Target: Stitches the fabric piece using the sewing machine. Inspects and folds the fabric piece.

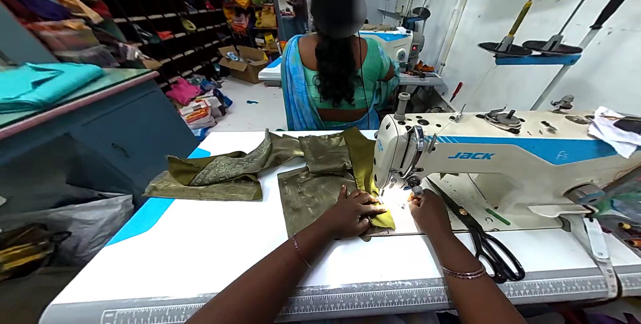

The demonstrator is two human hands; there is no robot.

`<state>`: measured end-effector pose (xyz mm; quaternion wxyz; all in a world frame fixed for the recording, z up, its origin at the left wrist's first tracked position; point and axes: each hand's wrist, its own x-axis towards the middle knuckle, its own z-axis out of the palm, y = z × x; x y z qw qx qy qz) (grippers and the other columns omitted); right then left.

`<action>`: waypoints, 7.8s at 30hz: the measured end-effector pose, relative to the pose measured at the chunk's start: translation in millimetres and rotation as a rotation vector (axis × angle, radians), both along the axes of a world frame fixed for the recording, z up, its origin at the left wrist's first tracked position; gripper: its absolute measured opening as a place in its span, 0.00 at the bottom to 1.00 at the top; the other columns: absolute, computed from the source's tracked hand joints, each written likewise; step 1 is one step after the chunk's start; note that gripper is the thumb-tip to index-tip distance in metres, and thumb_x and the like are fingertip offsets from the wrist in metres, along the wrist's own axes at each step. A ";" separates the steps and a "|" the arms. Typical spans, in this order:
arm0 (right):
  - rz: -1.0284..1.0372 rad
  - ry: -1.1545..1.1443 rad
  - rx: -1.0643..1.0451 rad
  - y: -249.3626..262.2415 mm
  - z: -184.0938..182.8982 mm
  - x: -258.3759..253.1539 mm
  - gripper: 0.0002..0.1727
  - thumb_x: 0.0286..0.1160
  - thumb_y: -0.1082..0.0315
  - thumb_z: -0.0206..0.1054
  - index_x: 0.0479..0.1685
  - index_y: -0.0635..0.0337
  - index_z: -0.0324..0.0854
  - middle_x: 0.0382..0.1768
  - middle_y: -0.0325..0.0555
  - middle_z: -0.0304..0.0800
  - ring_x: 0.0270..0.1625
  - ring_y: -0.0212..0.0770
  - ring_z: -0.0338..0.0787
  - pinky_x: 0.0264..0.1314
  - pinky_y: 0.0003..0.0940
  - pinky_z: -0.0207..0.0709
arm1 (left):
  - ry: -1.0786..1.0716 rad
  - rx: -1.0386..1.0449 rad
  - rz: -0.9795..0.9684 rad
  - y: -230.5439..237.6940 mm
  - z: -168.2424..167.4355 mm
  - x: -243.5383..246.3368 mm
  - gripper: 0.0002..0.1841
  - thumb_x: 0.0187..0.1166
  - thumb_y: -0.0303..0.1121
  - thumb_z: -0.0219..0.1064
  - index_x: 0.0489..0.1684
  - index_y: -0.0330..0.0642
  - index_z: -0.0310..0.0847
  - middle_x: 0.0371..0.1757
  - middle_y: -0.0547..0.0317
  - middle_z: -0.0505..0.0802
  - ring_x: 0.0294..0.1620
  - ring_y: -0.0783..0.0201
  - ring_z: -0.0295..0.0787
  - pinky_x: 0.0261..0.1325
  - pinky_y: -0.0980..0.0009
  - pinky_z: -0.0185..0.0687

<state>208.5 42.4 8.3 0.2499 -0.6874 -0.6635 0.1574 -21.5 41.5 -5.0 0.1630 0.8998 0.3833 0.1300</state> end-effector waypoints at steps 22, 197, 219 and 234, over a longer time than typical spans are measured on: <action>-0.153 0.044 -0.014 0.6 3.2 -2.6 0.07 0.81 0.75 0.64 0.45 0.71 0.86 0.47 0.65 0.87 0.55 0.61 0.87 0.60 0.58 0.77 | -0.005 -0.014 0.012 1.6 3.1 0.3 0.25 0.79 0.30 0.59 0.76 0.59 0.84 0.77 0.59 0.83 0.87 0.48 0.65 0.83 0.20 0.32; 0.623 -0.026 0.083 7.2 -21.1 8.1 0.18 0.76 0.74 0.58 0.51 0.60 0.95 0.48 0.58 0.91 0.54 0.53 0.89 0.63 0.48 0.79 | 0.012 0.183 -0.055 -0.8 2.3 2.0 0.18 0.85 0.23 0.55 0.63 0.41 0.91 0.69 0.52 0.92 0.78 0.51 0.82 0.89 0.49 0.56; 0.404 0.118 0.109 3.2 -13.9 20.6 0.11 0.71 0.77 0.62 0.38 0.70 0.91 0.43 0.59 0.89 0.45 0.49 0.87 0.54 0.44 0.79 | -0.092 -0.060 0.033 2.2 0.0 -2.7 0.22 0.79 0.23 0.58 0.65 0.53 0.91 0.75 0.56 0.87 0.83 0.52 0.73 0.91 0.43 0.47; 0.005 0.181 0.132 9.6 -12.9 24.5 0.08 0.78 0.76 0.67 0.31 0.68 0.88 0.34 0.57 0.87 0.41 0.52 0.86 0.50 0.52 0.77 | -0.134 0.073 0.032 6.4 -8.7 -0.7 0.22 0.74 0.19 0.62 0.56 0.52 0.96 0.66 0.59 0.92 0.75 0.56 0.81 0.87 0.46 0.60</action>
